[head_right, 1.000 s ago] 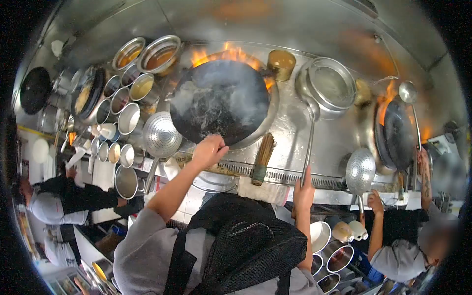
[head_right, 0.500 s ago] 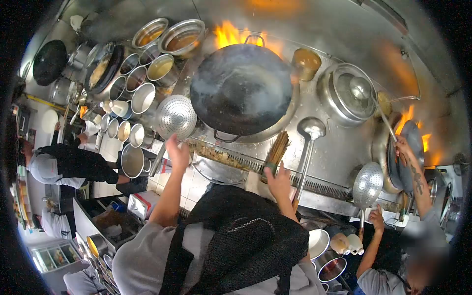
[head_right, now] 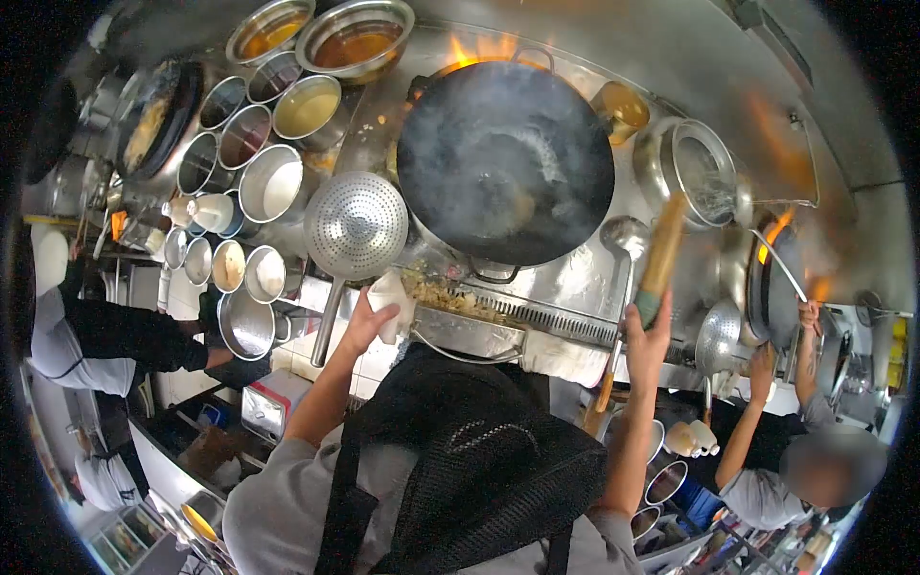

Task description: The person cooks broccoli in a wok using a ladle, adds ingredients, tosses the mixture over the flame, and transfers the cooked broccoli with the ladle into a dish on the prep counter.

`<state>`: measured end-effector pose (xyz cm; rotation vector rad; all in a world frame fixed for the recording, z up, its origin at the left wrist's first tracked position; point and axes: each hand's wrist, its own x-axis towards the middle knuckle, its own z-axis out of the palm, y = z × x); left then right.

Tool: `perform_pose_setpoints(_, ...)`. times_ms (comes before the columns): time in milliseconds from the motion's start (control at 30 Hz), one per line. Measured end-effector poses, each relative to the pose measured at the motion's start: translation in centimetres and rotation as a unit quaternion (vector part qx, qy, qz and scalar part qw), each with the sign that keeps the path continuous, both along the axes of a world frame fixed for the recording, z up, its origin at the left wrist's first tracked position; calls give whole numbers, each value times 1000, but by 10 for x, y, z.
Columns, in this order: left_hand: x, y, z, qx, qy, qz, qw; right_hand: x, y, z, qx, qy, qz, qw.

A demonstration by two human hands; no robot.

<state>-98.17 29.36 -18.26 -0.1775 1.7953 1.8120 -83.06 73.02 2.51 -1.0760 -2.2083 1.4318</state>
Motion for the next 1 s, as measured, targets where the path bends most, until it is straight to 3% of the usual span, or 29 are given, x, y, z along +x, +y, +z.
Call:
perform_pose_setpoints(67,-14,6,9,73,-28,-13,997,12,-23,-28,252,27,-62,965)
perform_pose_setpoints(133,-33,25,37,97,-28,7,995,54,-38,-120,452,32,-66,889)
perform_pose_setpoints(167,-40,30,33,103,-15,-7,995,86,-44,-143,335,-211,20,918)
perform_pose_setpoints(233,-44,44,32,159,-41,21,986,135,-49,-175,260,-319,78,908)
perform_pose_setpoints(267,-48,53,33,212,-59,49,974,135,-44,-181,324,-189,57,925)
perform_pose_setpoints(300,-50,54,51,237,-95,33,966,117,-40,-143,169,-201,22,965)
perform_pose_setpoints(333,-47,54,50,238,-100,33,966,88,-42,-101,-8,-235,-66,970)
perform_pose_setpoints(400,-50,61,45,275,-187,46,942,29,-61,-26,14,-121,-24,992)
perform_pose_setpoints(433,-47,67,33,301,-234,51,923,23,-45,-24,36,-104,9,994)
perform_pose_setpoints(533,-45,94,30,346,-326,34,879,-37,-22,15,44,-163,116,979)
perform_pose_setpoints(600,-32,128,10,352,-297,-27,887,-98,1,8,118,-253,260,924)
perform_pose_setpoints(633,-35,144,42,334,-334,-8,881,-131,13,1,152,-303,328,882)
perform_pose_setpoints(667,-30,161,43,345,-314,-7,885,-169,23,-17,177,-382,382,823)
perform_pose_setpoints(733,-18,201,-8,320,-285,4,903,-231,2,-53,213,-348,345,845)
perform_pose_setpoints(833,-23,207,-19,313,-213,13,926,-249,-39,-99,212,-276,317,882)
perform_pose_setpoints(867,-19,206,-10,313,-216,9,925,-230,-56,-98,251,-288,330,863)
perform_pose_setpoints(933,-20,199,21,177,-144,107,968,-199,-65,-83,301,-350,357,812)
perform_pose_setpoints(967,-16,195,8,174,-111,77,975,-181,-51,-65,310,-402,374,776)
perform_pose_setpoints(1000,-15,193,7,174,-112,78,975,-183,-50,-67,310,-403,375,775)
